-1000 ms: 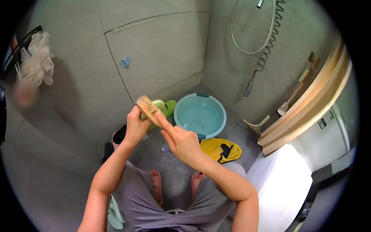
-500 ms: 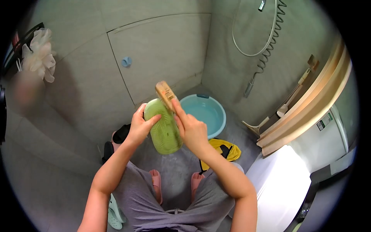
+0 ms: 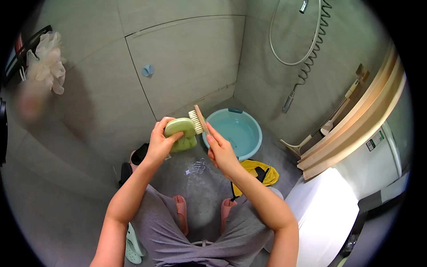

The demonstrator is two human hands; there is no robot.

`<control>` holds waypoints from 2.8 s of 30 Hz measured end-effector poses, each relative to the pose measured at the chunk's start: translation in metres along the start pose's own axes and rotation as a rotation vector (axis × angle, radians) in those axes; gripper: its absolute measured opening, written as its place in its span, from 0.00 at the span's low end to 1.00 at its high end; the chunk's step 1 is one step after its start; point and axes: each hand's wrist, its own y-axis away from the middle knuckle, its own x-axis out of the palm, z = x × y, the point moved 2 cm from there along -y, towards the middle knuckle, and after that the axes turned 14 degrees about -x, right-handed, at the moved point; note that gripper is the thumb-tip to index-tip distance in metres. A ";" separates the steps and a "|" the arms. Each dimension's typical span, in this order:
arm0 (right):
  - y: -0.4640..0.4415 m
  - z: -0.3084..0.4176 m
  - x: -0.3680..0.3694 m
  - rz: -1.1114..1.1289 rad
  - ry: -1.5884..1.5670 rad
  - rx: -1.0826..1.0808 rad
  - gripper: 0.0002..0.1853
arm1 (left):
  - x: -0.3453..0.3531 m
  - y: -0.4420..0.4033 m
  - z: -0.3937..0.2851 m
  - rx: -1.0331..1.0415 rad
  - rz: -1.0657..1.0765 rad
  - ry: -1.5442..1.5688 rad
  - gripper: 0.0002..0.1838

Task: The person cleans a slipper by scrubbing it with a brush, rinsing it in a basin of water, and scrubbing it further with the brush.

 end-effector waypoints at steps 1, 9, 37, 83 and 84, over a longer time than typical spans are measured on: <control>0.002 -0.002 0.004 0.001 -0.002 0.001 0.26 | -0.003 -0.001 -0.001 -0.001 0.000 -0.002 0.17; 0.012 -0.006 0.027 0.160 0.725 -0.793 0.30 | -0.002 0.000 0.007 0.206 0.030 -0.131 0.18; 0.000 0.010 0.006 -0.067 0.920 -0.681 0.31 | -0.002 -0.006 0.002 -0.099 0.270 0.784 0.14; -0.020 0.004 -0.006 -0.051 0.223 -0.267 0.18 | 0.026 0.002 -0.002 -0.373 0.568 1.087 0.30; -0.021 0.004 -0.007 -0.009 0.331 -0.278 0.18 | 0.029 -0.006 0.014 -0.499 0.649 1.169 0.27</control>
